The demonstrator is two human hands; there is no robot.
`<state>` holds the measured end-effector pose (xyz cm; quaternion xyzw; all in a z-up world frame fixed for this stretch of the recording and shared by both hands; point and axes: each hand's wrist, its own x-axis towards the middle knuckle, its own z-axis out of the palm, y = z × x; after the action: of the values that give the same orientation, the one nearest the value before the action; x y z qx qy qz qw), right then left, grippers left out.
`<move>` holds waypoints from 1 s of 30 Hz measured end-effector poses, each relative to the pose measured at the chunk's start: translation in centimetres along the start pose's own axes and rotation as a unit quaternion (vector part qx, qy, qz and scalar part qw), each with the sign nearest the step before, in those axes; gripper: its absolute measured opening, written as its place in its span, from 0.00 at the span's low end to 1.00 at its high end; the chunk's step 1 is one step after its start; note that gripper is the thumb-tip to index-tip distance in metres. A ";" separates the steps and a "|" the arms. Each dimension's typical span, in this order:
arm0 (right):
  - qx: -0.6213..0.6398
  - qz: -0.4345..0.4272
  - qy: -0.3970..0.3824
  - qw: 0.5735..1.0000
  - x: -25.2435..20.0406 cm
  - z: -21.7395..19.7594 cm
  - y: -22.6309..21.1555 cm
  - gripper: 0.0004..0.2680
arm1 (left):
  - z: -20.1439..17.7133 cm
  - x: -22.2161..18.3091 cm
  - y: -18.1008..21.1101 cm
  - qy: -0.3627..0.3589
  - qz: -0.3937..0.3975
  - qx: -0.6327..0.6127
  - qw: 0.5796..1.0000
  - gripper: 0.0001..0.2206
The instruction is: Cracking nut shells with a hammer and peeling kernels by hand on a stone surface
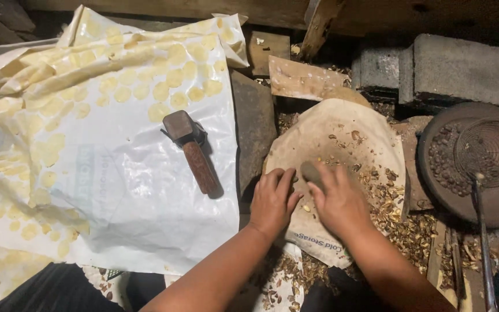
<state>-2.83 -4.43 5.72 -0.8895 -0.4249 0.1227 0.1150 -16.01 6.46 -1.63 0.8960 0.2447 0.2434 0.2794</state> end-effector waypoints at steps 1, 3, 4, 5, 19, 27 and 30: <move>-0.036 -0.047 -0.015 0.998 -0.1 0.6 -0.1 0.19 | -0.2 -0.7 -0.4 -0.001 0.028 -0.003 1.000 0.22; 0.008 -0.019 -0.010 1.000 0.3 -0.1 0.0 0.19 | 1.0 -0.6 -1.5 0.010 0.055 -0.003 0.998 0.18; 0.052 0.009 -0.006 0.999 0.8 -0.3 0.0 0.19 | 1.5 -0.2 -2.4 0.019 0.083 -0.003 0.996 0.14; 0.054 0.009 -0.009 0.998 1.6 0.4 1.0 0.19 | 1.2 0.4 -2.3 0.016 0.080 -0.002 0.997 0.14; -0.026 0.086 -0.093 0.992 1.4 -0.4 1.6 0.19 | 2.7 3.1 -1.3 -0.021 -0.003 -0.003 1.000 0.09; 0.021 -0.007 -0.031 0.999 0.7 -0.2 -0.1 0.19 | 0.3 1.7 -2.0 -0.025 0.003 -0.006 1.000 0.07; 0.051 0.059 -0.039 0.996 1.4 1.6 1.5 0.20 | 1.0 2.1 -2.4 -0.020 0.026 0.002 0.999 0.07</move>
<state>-1.38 -4.13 3.53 -0.9005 -0.3692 0.1853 0.1357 -14.61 9.03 -3.24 0.9073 0.2166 0.2319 0.2758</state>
